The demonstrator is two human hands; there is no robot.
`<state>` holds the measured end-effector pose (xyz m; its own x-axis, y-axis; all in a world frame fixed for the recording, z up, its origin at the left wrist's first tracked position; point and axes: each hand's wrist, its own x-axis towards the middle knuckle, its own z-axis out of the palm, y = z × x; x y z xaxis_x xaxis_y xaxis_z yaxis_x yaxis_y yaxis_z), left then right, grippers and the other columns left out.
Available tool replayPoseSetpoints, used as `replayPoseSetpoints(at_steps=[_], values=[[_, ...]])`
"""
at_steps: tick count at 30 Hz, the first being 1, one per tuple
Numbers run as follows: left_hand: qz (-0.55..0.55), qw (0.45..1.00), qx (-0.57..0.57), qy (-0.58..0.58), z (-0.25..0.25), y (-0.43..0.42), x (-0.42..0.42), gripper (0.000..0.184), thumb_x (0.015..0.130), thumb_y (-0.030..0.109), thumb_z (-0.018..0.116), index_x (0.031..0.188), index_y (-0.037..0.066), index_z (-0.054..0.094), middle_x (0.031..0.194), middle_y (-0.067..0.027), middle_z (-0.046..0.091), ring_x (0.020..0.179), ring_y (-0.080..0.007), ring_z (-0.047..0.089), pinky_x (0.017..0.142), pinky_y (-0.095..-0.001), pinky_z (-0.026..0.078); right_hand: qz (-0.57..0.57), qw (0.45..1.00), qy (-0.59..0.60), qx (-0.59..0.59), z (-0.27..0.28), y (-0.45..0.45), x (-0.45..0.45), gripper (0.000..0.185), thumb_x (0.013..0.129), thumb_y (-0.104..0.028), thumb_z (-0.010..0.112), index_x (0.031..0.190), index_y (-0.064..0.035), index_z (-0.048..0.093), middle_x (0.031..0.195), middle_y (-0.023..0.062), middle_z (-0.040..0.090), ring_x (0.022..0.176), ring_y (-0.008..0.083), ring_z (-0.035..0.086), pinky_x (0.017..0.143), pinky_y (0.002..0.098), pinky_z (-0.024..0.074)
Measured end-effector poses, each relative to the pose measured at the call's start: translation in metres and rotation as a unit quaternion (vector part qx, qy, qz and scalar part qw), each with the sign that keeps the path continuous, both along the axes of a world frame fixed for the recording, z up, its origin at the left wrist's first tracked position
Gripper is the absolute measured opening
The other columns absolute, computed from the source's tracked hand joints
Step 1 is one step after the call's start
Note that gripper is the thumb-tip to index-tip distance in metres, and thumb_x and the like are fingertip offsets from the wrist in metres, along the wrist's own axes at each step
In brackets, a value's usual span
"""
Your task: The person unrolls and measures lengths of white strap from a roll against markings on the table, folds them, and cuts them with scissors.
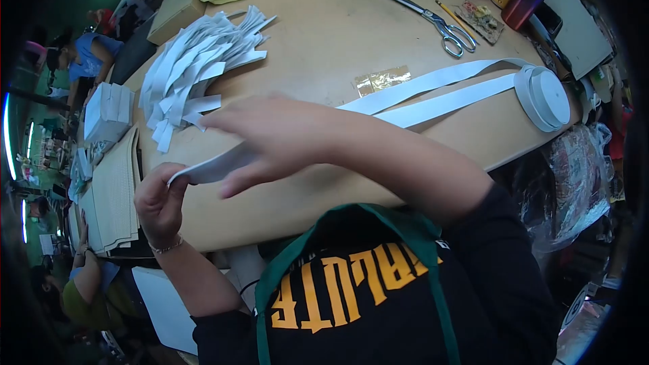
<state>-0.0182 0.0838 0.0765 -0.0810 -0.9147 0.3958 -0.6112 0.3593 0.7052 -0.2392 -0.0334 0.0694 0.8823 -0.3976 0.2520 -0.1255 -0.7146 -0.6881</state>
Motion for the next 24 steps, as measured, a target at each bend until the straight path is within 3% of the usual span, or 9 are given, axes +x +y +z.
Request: replayPoseSetpoints(at_steps=[3,8,10,12,14,17,20,21,24], values=[[0.013,0.996,-0.044,-0.072,0.017,0.009,-0.004,0.006,0.085,-0.001,0.057,0.085,-0.006,0.060,0.076,-0.0077,0.060,0.070,-0.0139,0.057,0.065,-0.0245,0.044,0.072,0.988,0.122,0.063,0.040,0.003,0.017,0.063,0.072,-0.046,0.071,0.116,-0.0027,0.054,0.103,0.0189,0.060,0.096,0.0308,0.058,0.080,0.0382,0.0453],[0.044,0.995,0.012,0.091,-0.019,0.001,0.011,0.010,0.088,0.001,0.054,0.092,-0.006,0.061,0.077,-0.0061,0.062,0.071,-0.0119,0.058,0.066,-0.0232,0.045,0.019,0.950,0.258,0.172,0.012,-0.022,-0.035,0.033,0.079,-0.033,0.069,0.088,-0.0026,0.060,0.068,0.0048,0.063,0.060,0.0168,0.061,0.058,0.0322,0.0476],[0.051,0.987,0.031,0.149,-0.044,-0.009,0.013,0.012,0.088,0.003,0.055,0.094,-0.006,0.062,0.078,-0.0057,0.062,0.071,-0.0114,0.058,0.066,-0.0234,0.046,-0.030,0.950,0.290,0.110,-0.005,-0.037,-0.092,0.036,0.076,-0.037,0.070,0.086,-0.0035,0.061,0.077,0.0081,0.065,0.071,0.0203,0.061,0.066,0.0330,0.0458],[0.080,0.980,0.056,0.176,-0.064,-0.020,0.013,0.016,0.089,0.008,0.057,0.096,-0.005,0.063,0.078,-0.0051,0.063,0.069,-0.0109,0.058,0.066,-0.0236,0.047,-0.136,0.924,0.311,0.178,0.000,-0.037,-0.144,0.037,0.073,-0.033,0.073,0.090,-0.0030,0.060,0.079,0.0107,0.063,0.074,0.0221,0.060,0.067,0.0332,0.0458],[0.097,0.975,0.087,0.182,-0.074,-0.030,0.010,0.018,0.089,0.010,0.058,0.096,-0.005,0.063,0.077,-0.0049,0.063,0.069,-0.0110,0.058,0.066,-0.0236,0.047,-0.198,0.947,0.249,0.052,-0.008,-0.037,-0.194,0.040,0.070,-0.028,0.075,0.097,-0.0043,0.059,0.084,0.0138,0.062,0.078,0.0241,0.060,0.071,0.0331,0.0456],[0.091,0.974,0.102,0.181,-0.084,-0.040,0.011,0.020,0.089,0.013,0.058,0.097,-0.004,0.063,0.077,-0.0046,0.063,0.068,-0.0108,0.058,0.066,-0.0235,0.047,-0.285,0.924,0.240,0.084,-0.001,-0.017,-0.212,0.038,0.069,-0.020,0.070,0.101,-0.0062,0.054,0.090,0.0119,0.060,0.089,0.0256,0.058,0.086,0.0397,0.0430],[0.095,0.970,0.113,0.194,-0.088,-0.044,0.013,0.019,0.089,0.012,0.057,0.098,-0.005,0.063,0.078,-0.0045,0.063,0.068,-0.0105,0.057,0.066,-0.0233,0.047,-0.314,0.865,0.347,-0.181,-0.026,-0.002,-0.222,0.035,0.068,-0.013,0.063,0.101,-0.0084,0.052,0.093,0.0076,0.057,0.100,0.0259,0.053,0.099,0.0513,0.0320],[0.097,0.968,0.113,0.202,-0.089,-0.045,0.014,0.019,0.089,0.012,0.057,0.098,-0.005,0.063,0.078,-0.0045,0.063,0.068,-0.0103,0.057,0.066,-0.0232,0.047,-0.325,0.869,0.346,-0.142,-0.037,-0.006,-0.228,0.037,0.065,-0.012,0.060,0.100,-0.0105,0.050,0.094,0.0057,0.055,0.105,0.0266,0.049,0.101,0.0613,0.0229],[0.094,0.972,0.126,0.172,-0.093,-0.046,0.017,0.019,0.090,0.011,0.057,0.098,-0.005,0.063,0.079,-0.0043,0.063,0.068,-0.0101,0.057,0.066,-0.0231,0.046,-0.327,0.855,0.378,-0.139,-0.049,-0.007,-0.245,0.044,0.062,-0.013,0.062,0.104,-0.0115,0.051,0.095,0.0066,0.055,0.105,0.0276,0.048,0.102,0.0613,0.0214]])
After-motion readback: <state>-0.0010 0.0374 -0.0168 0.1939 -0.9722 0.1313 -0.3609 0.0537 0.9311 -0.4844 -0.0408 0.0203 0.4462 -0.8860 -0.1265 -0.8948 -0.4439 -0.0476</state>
